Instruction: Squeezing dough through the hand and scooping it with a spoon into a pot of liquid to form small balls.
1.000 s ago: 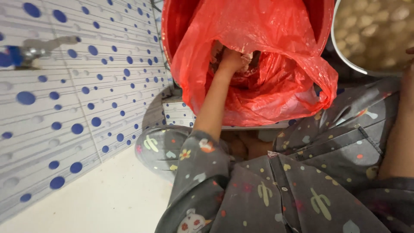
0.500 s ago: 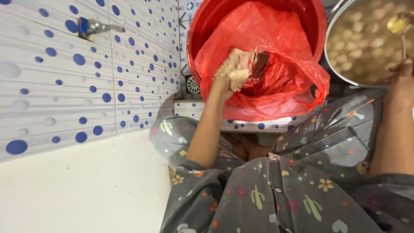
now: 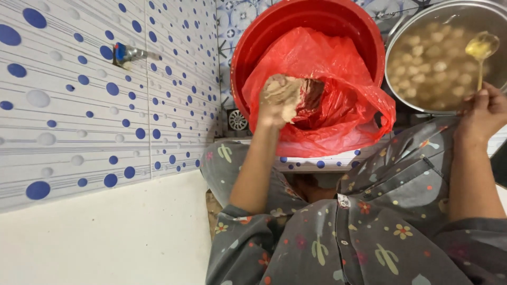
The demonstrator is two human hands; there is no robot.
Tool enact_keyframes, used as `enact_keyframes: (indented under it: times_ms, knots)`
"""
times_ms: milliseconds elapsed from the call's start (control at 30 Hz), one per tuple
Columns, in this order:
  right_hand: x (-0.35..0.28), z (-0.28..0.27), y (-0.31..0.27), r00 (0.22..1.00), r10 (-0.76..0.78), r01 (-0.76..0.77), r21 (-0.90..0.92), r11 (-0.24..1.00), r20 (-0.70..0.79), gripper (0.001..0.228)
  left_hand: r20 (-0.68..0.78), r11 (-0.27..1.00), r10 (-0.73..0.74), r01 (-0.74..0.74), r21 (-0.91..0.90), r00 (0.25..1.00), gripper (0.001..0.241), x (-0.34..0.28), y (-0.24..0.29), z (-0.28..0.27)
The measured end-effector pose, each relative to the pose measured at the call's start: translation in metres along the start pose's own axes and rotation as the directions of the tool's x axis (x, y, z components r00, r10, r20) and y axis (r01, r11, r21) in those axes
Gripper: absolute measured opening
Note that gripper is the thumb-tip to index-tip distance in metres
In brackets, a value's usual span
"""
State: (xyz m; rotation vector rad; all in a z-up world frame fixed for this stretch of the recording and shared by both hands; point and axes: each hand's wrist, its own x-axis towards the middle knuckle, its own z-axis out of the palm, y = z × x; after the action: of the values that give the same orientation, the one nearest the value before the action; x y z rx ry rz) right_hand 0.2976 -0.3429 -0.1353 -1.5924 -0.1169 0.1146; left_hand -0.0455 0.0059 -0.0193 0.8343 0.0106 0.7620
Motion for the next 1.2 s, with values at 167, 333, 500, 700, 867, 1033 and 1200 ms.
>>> enact_keyframes:
  times_ms: [167, 333, 500, 700, 867, 1033, 1200]
  knots:
    - [0.006, 0.003, 0.007, 0.988, -0.151, 0.157, -0.186, 0.970, 0.044, 0.020, -0.322, 0.812, -0.538, 0.377, -0.446, 0.779, 0.028, 0.016, -0.027, -0.013]
    - [0.025, -0.006, 0.042, 0.960, -0.257, 0.279, -0.368, 0.887, 0.107, 0.022, -0.448, 0.262, -0.630, 0.717, 0.646, 0.634, 0.068, 0.040, -0.028, -0.005]
    - [0.047, -0.017, 0.072, 0.934, -0.202, 0.316, -0.414, 0.854, 0.296, 0.035, -0.749, 0.652, -0.258, 0.682, 0.331, 0.610, 0.058, 0.030, 0.043, 0.083]
    - [0.038, -0.008, 0.048, 0.994, 0.052, 0.012, -0.586, 0.810, 0.092, 0.050, -0.444, 0.997, -0.061, 0.038, -0.061, 0.894, 0.012, 0.007, -0.032, 0.020]
    - [0.082, -0.052, 0.129, 0.909, -0.122, 0.324, -0.491, 0.809, 0.399, 0.014, -0.446, 0.844, 0.070, 0.186, 0.503, 0.892, 0.023, 0.007, -0.020, 0.025]
    - [0.091, -0.064, 0.150, 0.964, 0.046, 0.120, -0.581, 0.805, 0.263, 0.021, -0.419, 0.843, 0.099, 0.148, 0.518, 0.903, 0.031, 0.011, -0.013, 0.030]
    - [0.080, -0.064, 0.139, 0.933, 0.321, -0.262, -0.303, 0.916, 0.164, 0.017, -0.405, 0.954, 0.083, 0.045, 0.297, 0.911, 0.027, 0.007, -0.058, -0.028]
